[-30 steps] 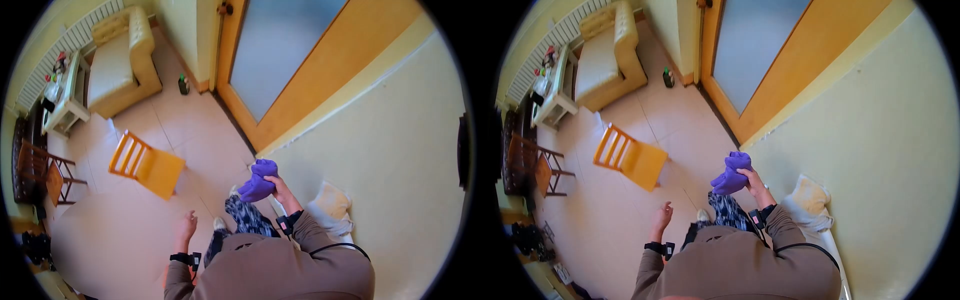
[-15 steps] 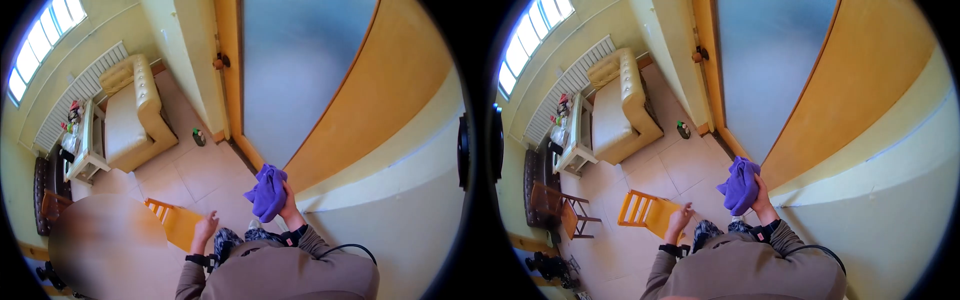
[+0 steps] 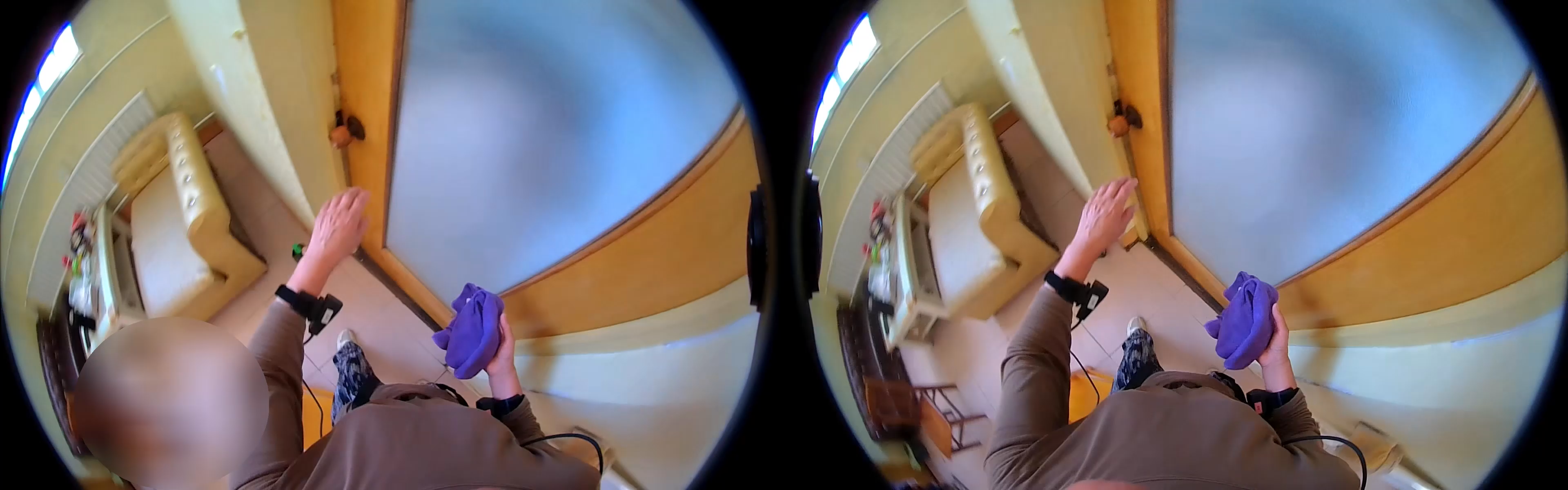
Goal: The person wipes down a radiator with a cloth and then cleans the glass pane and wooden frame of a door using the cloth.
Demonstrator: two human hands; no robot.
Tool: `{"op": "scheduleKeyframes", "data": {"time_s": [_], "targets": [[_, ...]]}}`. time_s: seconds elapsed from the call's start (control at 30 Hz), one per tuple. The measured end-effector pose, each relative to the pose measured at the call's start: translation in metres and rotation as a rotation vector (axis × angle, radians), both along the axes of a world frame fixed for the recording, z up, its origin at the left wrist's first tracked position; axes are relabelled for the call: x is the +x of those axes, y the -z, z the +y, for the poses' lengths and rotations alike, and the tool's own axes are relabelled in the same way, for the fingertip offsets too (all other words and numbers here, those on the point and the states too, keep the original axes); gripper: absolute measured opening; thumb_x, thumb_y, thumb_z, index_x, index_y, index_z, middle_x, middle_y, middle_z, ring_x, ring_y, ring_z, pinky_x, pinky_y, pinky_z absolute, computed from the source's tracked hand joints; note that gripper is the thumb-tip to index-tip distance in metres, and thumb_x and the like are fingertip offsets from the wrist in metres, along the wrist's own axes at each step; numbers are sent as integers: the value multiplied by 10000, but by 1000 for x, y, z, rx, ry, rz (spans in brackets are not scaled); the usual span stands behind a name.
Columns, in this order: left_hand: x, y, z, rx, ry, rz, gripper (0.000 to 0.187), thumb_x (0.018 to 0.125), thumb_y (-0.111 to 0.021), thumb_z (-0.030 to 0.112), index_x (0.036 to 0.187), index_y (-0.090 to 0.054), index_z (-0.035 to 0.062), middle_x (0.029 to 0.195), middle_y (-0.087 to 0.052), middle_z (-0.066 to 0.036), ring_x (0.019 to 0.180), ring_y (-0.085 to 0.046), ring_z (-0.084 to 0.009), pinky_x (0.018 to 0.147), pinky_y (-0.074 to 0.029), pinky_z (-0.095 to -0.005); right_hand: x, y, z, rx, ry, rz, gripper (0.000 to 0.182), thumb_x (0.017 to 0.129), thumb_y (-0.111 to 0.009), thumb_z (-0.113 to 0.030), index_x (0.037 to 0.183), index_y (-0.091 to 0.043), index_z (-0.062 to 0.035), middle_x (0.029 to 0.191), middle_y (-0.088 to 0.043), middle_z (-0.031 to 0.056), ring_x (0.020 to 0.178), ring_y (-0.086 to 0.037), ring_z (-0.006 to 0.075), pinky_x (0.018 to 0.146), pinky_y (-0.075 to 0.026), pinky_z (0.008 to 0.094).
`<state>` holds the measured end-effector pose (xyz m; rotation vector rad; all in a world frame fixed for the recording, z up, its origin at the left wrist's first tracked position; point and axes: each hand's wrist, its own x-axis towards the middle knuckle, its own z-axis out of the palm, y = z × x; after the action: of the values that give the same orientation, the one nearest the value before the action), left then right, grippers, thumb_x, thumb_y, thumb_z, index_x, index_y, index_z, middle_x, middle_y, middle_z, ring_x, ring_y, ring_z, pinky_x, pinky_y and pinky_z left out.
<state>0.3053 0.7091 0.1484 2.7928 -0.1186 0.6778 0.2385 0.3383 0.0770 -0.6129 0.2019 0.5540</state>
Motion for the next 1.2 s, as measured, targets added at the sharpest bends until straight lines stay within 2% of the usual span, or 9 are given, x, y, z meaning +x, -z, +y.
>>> {"op": "scheduleKeyframes", "data": {"time_s": [0.17,0.23,0.47,0.63,0.73,0.87,1.03,1.1,1.2], "targets": [[123,2,52,235,76,-79,501,802,-601,180,1244,-445,3,1255,-490,-152,1162,-463,-305,964,-379,-422,1,-21,14,-163,253,42,521,817,-589,-223,1261,-447,10,1184,-558,163,1086,-541,293,970,-410,431],[169,10,74,291,-2,-322,340,817,-506,121,1128,-501,-14,1106,-529,-167,1069,-496,-310,905,-399,-417,4,-40,22,-185,303,75,504,793,-598,-157,1242,-455,22,1155,-572,156,1064,-552,288,953,-424,425],[245,26,112,134,-215,256,184,799,-551,133,950,-598,39,1015,-608,-161,985,-588,-285,821,-491,-395,18,-100,38,-526,645,-356,554,749,-589,-41,1275,-421,2,1165,-551,134,1061,-548,243,940,-425,371],[248,42,128,91,-223,326,469,723,-684,329,1064,-541,42,1028,-590,-178,960,-600,-303,807,-509,-381,44,-152,65,-733,831,-591,711,762,-569,24,1398,-253,-13,1296,-448,143,1162,-463,221,994,-350,348],[256,34,132,61,-221,400,547,720,-674,442,1057,-555,28,999,-630,-194,951,-611,-326,804,-505,-405,69,-177,78,-1230,1036,-931,780,804,-549,10,1451,-116,-32,1477,-167,149,1331,-230,242,1078,-194,374],[261,46,149,-113,-100,324,554,696,-663,448,1027,-584,11,940,-635,-243,913,-598,-398,791,-487,-466,97,-210,40,-1587,1516,-1421,798,791,-568,-10,1436,-99,-7,1431,-210,167,1286,-282,271,1065,-229,402],[263,60,156,-224,-27,246,510,688,-672,418,943,-596,-17,866,-631,-257,838,-599,-423,748,-487,-479,139,-368,60,-1650,1952,-1737,723,798,-587,-9,1400,-186,7,1347,-333,166,1181,-411,276,1016,-320,407],[264,63,156,-254,-18,248,444,703,-655,353,955,-589,-6,866,-626,-265,833,-598,-429,734,-489,-494,172,-418,67,-1498,1794,-1989,613,816,-614,-9,1351,-317,-2,1344,-385,159,1196,-416,266,1017,-311,405],[269,72,161,-235,6,274,438,691,-636,335,943,-578,-19,841,-631,-255,799,-606,-430,718,-496,-497,200,-468,110,-1870,1705,-1889,529,798,-630,-71,1299,-458,-85,1287,-485,108,1186,-457,252,987,-352,375]]}}
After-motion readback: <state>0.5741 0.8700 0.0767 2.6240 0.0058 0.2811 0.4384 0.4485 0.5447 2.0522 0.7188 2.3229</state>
